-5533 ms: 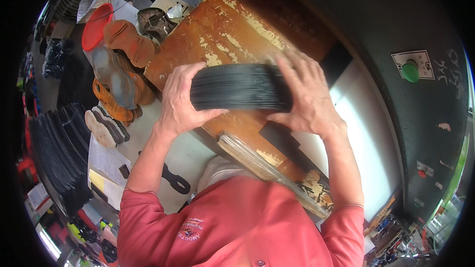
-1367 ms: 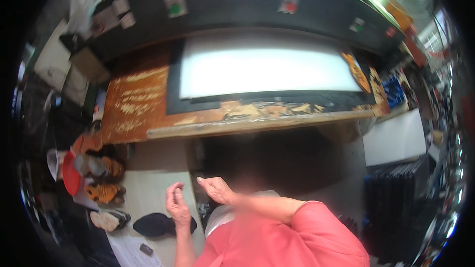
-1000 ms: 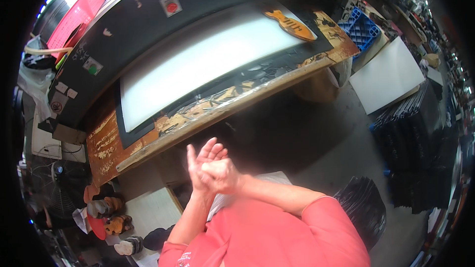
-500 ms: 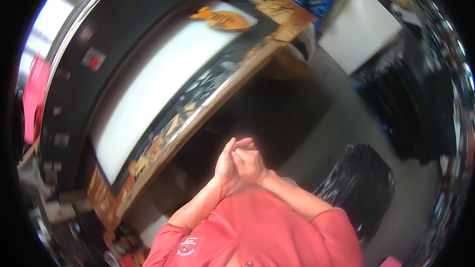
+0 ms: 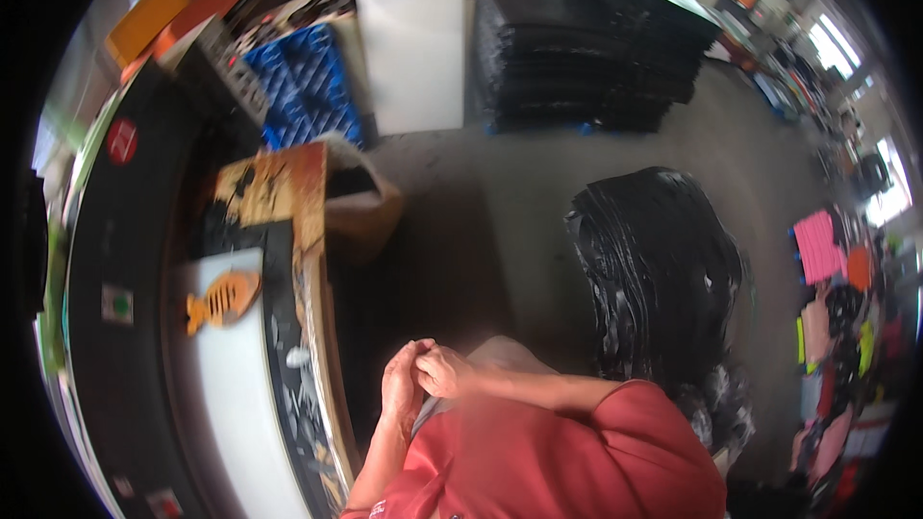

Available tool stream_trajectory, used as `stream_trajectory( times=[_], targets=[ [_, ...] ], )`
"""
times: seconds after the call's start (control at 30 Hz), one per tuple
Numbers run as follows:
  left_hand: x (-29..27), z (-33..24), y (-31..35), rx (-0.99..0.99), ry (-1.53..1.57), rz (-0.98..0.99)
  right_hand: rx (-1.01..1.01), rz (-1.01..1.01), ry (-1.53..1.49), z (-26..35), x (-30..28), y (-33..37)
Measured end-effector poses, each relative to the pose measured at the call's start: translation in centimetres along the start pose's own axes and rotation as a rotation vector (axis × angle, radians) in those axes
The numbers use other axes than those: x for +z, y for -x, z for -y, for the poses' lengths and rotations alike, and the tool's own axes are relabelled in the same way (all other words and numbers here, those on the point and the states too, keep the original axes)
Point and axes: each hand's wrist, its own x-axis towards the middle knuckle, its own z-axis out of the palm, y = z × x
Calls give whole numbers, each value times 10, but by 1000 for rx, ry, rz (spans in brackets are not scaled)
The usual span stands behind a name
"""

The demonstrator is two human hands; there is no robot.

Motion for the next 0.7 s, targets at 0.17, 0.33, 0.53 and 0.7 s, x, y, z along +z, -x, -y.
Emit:
stream_trajectory(
  times=[0.17, 0.33, 0.53, 0.7],
  targets=[
    [70, -21, -90, -47, -91, 186, -12, -197, -40, -54, -74, -26],
    [178, -27, -199, 16, -391, 295, 102, -377, -145, -136, -167, -62],
    [322, -61, -320, 27, -442, 357, 29, -326, -53, -192, -355, -102],
    [404, -84, -409, 71, -588, 353, 142, -387, -53, -212, -473, -119]
  ],
)
